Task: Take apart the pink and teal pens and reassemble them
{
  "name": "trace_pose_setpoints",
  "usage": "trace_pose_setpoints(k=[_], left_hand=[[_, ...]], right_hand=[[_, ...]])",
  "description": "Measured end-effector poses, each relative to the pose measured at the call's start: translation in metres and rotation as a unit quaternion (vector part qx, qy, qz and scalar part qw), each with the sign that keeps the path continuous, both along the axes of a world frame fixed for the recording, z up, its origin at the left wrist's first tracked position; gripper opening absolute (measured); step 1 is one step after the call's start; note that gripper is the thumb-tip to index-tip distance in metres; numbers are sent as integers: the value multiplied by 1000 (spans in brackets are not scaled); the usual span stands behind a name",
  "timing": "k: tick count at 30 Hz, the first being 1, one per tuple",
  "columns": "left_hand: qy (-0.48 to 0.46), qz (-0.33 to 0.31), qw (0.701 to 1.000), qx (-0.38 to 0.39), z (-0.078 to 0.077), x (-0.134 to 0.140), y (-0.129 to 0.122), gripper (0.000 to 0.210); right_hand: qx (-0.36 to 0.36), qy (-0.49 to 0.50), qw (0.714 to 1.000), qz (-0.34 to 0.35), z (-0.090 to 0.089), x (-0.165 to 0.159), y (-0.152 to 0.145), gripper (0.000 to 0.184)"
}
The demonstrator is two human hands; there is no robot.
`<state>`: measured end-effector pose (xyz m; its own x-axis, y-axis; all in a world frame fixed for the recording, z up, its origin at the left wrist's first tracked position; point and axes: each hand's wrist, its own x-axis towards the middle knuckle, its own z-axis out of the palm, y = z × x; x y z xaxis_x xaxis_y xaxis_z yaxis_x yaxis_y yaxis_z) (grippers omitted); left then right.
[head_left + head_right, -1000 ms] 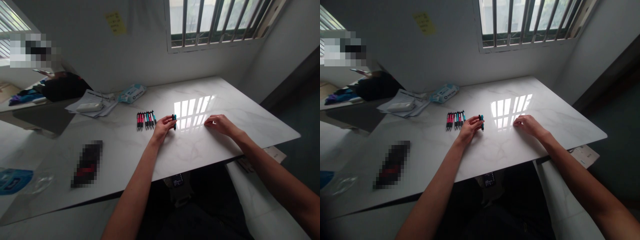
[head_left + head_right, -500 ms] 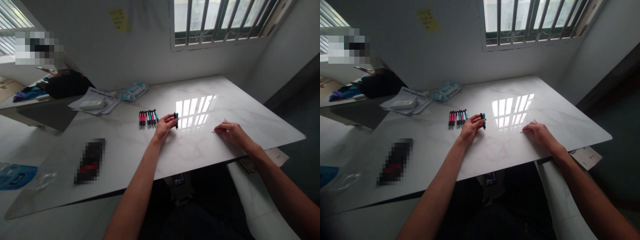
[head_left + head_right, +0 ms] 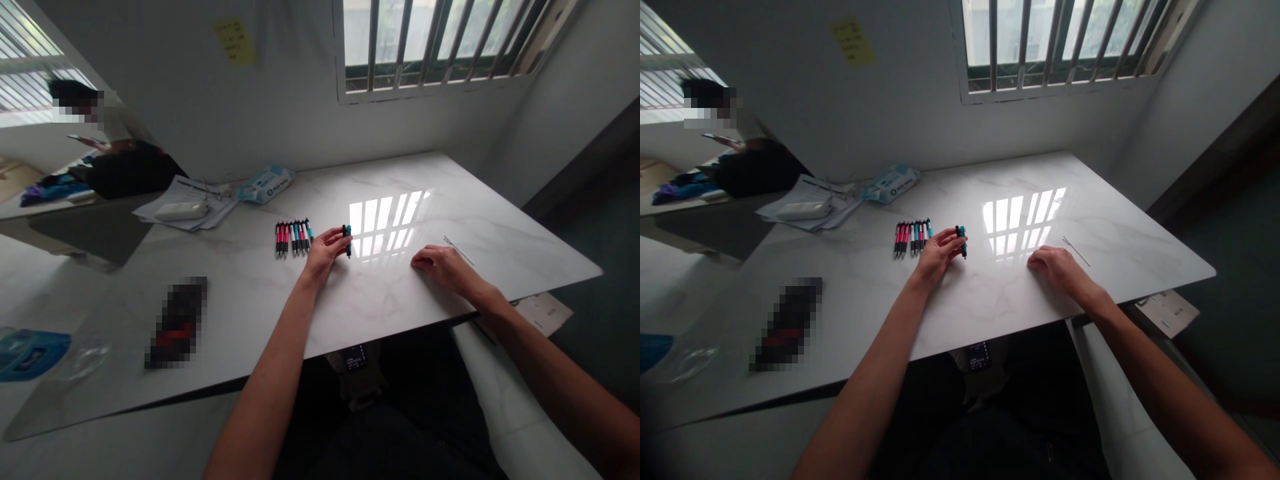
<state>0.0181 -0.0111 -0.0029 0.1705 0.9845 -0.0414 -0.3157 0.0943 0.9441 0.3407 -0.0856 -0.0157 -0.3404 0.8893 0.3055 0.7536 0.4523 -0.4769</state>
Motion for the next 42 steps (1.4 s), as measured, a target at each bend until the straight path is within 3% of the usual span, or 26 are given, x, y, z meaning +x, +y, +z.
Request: trace_pose_setpoints(k=[4, 8, 10, 14, 17, 19, 23, 28, 35, 42], left_hand=[[11, 2, 1000, -1, 1, 0, 1, 56], [15, 15, 1000, -8, 2, -2, 0, 58], [11, 14, 1000, -18, 3, -4, 0, 58], [16, 5, 999, -32, 4, -6, -1, 57], [25, 5, 999, -34, 5, -6, -1, 57], [28, 4, 999, -34, 5, -7, -1, 56], [35, -9, 999, -32, 3, -6, 0, 55], [50, -15, 998, -22, -3, -3, 1, 53], [73, -15, 997, -9, -5, -1, -1, 51], [88, -24, 996, -2, -4, -1, -3, 51]], right_hand=[[15, 38, 999, 3, 16, -19, 14, 24], [-21, 199, 980, -14, 35, -47, 48, 26], [-68, 310, 948, 3, 40, -63, 73, 33], [-165, 497, 852, 9, 32, -96, 120, 49], [-221, 563, 796, 11, 16, -112, 134, 55], [-250, 572, 781, 22, 6, -118, 132, 57], [-257, 563, 784, 44, -3, -123, 119, 54], [-180, 553, 811, 65, 0, -132, 114, 42], [-170, 565, 804, 72, 7, -135, 107, 33], [-144, 554, 815, 89, 10, -137, 105, 35]])
